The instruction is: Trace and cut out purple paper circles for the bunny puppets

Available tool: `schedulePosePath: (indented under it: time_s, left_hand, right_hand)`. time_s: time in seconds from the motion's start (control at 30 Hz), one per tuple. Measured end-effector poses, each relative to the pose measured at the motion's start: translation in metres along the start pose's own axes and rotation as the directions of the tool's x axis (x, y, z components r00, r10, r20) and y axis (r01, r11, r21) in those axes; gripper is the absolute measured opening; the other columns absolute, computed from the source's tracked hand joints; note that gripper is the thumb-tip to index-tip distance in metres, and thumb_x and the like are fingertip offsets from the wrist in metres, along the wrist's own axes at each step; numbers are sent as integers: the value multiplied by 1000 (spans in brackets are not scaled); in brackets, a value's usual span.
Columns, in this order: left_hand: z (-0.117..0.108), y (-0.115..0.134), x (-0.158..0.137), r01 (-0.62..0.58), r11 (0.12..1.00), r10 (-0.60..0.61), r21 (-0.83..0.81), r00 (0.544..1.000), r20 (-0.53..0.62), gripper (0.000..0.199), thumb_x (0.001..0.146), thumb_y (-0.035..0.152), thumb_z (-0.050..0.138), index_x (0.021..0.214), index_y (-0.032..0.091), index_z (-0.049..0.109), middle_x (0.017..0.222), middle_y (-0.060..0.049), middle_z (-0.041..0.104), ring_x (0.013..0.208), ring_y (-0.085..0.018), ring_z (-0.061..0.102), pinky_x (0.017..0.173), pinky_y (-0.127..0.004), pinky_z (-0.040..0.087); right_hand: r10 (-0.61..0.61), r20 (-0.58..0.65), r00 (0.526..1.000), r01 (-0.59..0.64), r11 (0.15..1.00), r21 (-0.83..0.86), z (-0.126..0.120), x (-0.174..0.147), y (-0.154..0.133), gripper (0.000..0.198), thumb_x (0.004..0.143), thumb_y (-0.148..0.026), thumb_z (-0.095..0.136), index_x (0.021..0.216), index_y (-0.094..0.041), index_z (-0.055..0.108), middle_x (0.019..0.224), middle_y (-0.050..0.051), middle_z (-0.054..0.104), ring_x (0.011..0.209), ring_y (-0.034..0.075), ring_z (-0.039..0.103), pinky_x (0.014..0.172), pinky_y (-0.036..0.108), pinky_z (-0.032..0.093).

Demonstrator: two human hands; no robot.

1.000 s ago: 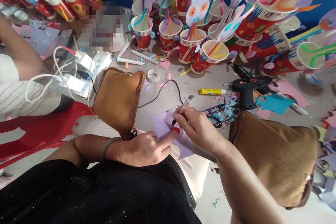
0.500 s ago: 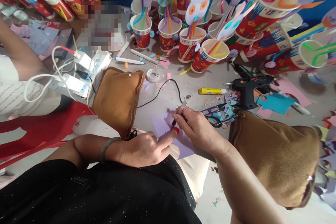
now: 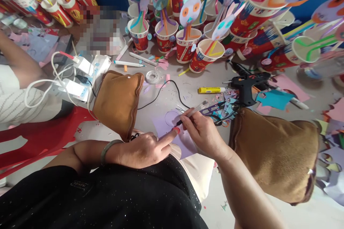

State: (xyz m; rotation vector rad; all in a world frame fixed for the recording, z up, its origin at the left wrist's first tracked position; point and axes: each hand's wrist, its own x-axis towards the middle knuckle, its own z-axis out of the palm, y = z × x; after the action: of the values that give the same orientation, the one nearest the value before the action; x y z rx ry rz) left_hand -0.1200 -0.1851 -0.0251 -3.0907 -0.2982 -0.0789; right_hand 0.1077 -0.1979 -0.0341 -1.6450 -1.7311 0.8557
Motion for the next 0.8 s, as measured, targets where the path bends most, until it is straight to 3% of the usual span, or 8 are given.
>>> schedulePosePath:
  time_s: [0.13, 0.27, 0.47, 0.63, 0.8]
  left_hand:
    - [1, 2, -1, 20, 999, -19, -27, 999, 26, 32, 94, 11, 36, 103, 14, 66, 154, -19, 44, 53, -7, 56, 46, -26, 42]
    - [4, 5, -2, 53, 999, -53, 1, 999, 3, 23, 95, 16, 42, 102, 13, 64, 157, -19, 41, 55, -7, 58, 47, -26, 42]
    - [6, 7, -3, 52, 998, -52, 18, 999, 8, 27, 96, 20, 43, 110, 14, 67, 157, -19, 39, 59, -8, 61, 50, -27, 43]
    - [6, 9, -5, 82, 995, -85, 51, 995, 45, 33, 99, 26, 42, 120, 19, 66, 162, -14, 33, 57, -8, 61, 49, -28, 43]
    - [5, 9, -4, 94, 995, -95, 22, 993, 63, 40, 100, 31, 43, 136, 26, 59, 162, -13, 33, 61, -9, 63, 50, -28, 46]
  right_hand:
    - [37, -96, 995, -39, 999, -10, 4, -12, -1, 37, 99, -40, 49, 69, -21, 58, 83, 8, 71, 61, 16, 64, 58, 29, 50]
    - [96, -168, 981, -93, 995, 26, 10, -26, -2, 25, 99, -38, 51, 83, -21, 61, 71, 5, 69, 55, 16, 64, 54, 29, 49]
    - [76, -304, 950, -97, 994, -53, 20, -44, -1, 22, 99, -36, 52, 86, -21, 62, 74, 6, 70, 65, 21, 68, 60, 31, 51]
    - [-18, -417, 909, -40, 991, -128, 36, -61, 7, 17, 99, -32, 52, 92, -20, 63, 82, 7, 70, 70, 20, 69, 63, 32, 53]
    - [-215, -460, 862, 83, 953, -291, 54, -76, 7, 5, 97, -20, 54, 99, -22, 58, 83, 6, 68, 74, 20, 67, 63, 32, 54]
